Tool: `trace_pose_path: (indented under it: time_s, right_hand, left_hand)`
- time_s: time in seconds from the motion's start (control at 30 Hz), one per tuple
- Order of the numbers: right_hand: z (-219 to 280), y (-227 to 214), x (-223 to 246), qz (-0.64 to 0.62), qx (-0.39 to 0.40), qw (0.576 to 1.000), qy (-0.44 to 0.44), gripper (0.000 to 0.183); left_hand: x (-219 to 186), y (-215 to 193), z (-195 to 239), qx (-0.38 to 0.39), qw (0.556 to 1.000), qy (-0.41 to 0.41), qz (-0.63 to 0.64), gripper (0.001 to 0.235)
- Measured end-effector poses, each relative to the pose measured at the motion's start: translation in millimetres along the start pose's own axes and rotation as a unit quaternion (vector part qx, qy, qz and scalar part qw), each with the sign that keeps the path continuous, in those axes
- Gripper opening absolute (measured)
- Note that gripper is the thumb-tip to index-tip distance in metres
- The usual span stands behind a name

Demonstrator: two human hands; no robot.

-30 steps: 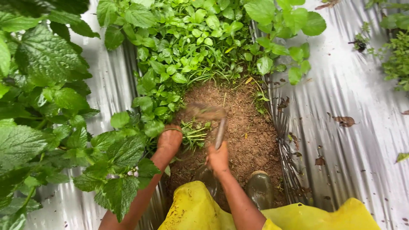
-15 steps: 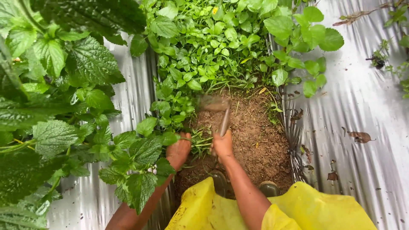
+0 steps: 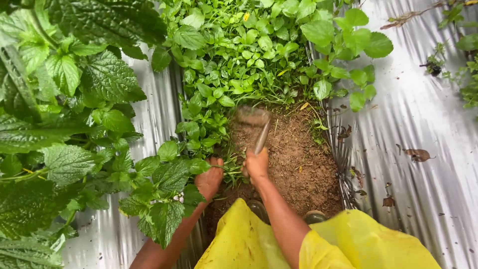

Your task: The person uses a hoe to loosen soil and uproot weeds from a garden bed. They gather the removed weeds by hand and toss them aside, repeating the process along the row of plants.

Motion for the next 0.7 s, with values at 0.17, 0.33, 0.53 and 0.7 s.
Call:
trace_pose_path:
  time_s: [0.17, 0.33, 0.53, 0.7]
  right_hand:
    - [-17.0, 8.3, -23.0, 0.054, 0.036, 0.998, -0.012, 0.037]
    - [8.1, -28.8, -32.3, 0.080, 0.047, 0.995, 0.019, 0.029]
    - [-11.7, 0.9, -0.8, -0.041, 0.007, 0.999, 0.009, 0.030]
    - [4.9, -17.5, -63.2, 0.080, 0.100, 0.991, 0.031, 0.027]
  left_hand:
    - [-1.9, 29.5, -8.9, 0.032, 0.999, 0.001, 0.031, 0.051]
    - [-1.1, -8.3, -3.8, -0.029, 0.998, 0.052, 0.016, 0.052]
    - [1.1, 10.6, -7.2, 0.034, 0.997, 0.065, -0.028, 0.062]
    - [32.3, -142.9, -35.9, -0.011, 0.996, 0.087, -0.020, 0.075]
Point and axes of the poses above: each hand's wrist, its own z-axis away from the middle knuckle, its own y-axis out of the palm, x = y × z, the point moved 8 cm from there along -z, towards the middle knuckle, and after that the axes turned 9 degrees about y, right-handed, at the moved point
